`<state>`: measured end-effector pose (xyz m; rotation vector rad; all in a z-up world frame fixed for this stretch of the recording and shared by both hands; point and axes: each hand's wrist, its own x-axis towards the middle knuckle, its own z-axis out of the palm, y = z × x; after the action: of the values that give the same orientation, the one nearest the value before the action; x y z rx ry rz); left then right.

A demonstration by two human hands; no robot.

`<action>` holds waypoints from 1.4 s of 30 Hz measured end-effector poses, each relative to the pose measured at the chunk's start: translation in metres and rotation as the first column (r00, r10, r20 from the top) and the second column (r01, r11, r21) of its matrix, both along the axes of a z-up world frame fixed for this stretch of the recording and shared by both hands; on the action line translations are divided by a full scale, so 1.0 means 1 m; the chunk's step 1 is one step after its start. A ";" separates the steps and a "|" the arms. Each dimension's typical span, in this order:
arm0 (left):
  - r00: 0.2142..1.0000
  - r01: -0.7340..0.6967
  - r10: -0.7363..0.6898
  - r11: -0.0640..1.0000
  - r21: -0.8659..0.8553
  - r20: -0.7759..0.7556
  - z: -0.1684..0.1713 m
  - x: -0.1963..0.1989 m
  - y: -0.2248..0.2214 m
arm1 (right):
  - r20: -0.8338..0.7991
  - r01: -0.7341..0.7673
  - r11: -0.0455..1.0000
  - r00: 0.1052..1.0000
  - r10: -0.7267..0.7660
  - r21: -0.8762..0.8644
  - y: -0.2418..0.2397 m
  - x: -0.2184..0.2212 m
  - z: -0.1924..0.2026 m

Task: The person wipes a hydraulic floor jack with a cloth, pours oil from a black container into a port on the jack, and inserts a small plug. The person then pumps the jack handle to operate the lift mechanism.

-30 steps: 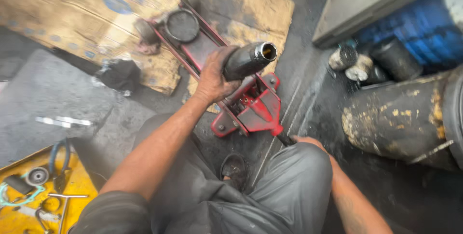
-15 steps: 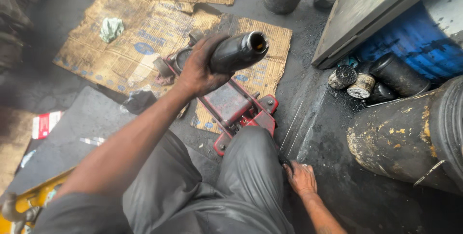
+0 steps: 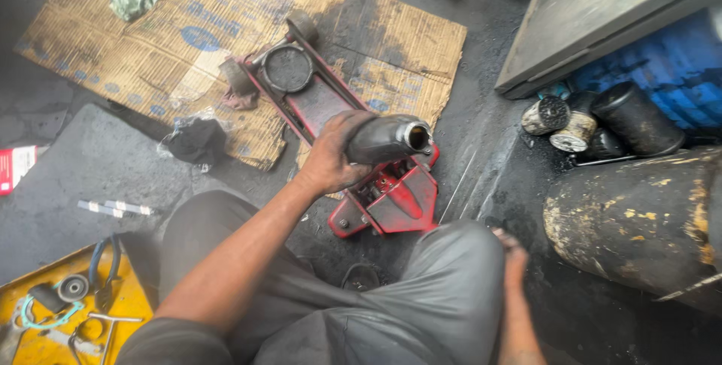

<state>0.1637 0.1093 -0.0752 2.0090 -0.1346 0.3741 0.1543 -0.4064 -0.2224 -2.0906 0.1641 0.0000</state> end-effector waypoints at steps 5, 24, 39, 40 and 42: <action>0.992 0.121 -0.121 0.993 -0.002 -0.036 -0.025 0.006 0.005 | -0.223 -0.016 0.998 0.974 0.030 0.064 0.083 0.088 0.116; 0.991 0.052 -0.061 0.996 -0.075 -0.120 -0.007 0.012 -0.031 | -0.401 0.317 0.249 0.652 0.643 0.915 0.249 0.120 0.071; 0.917 -0.042 -0.126 0.913 -0.405 -0.378 -0.053 0.015 -0.009 | -0.412 0.112 0.567 0.800 0.436 0.816 0.218 0.162 0.073; 0.941 -0.055 -0.072 0.932 -0.359 -0.330 -0.058 0.017 -0.005 | -0.420 0.108 0.580 0.795 0.437 0.807 0.217 0.164 0.071; 0.931 -0.146 0.010 0.926 -0.347 -0.366 -0.069 0.021 0.003 | -0.440 0.103 0.612 0.788 0.432 0.784 0.213 0.166 0.067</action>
<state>0.1852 0.1123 -0.1438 1.6759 0.2337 0.0671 0.3201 -0.1935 -0.1551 -1.1275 0.2774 0.7515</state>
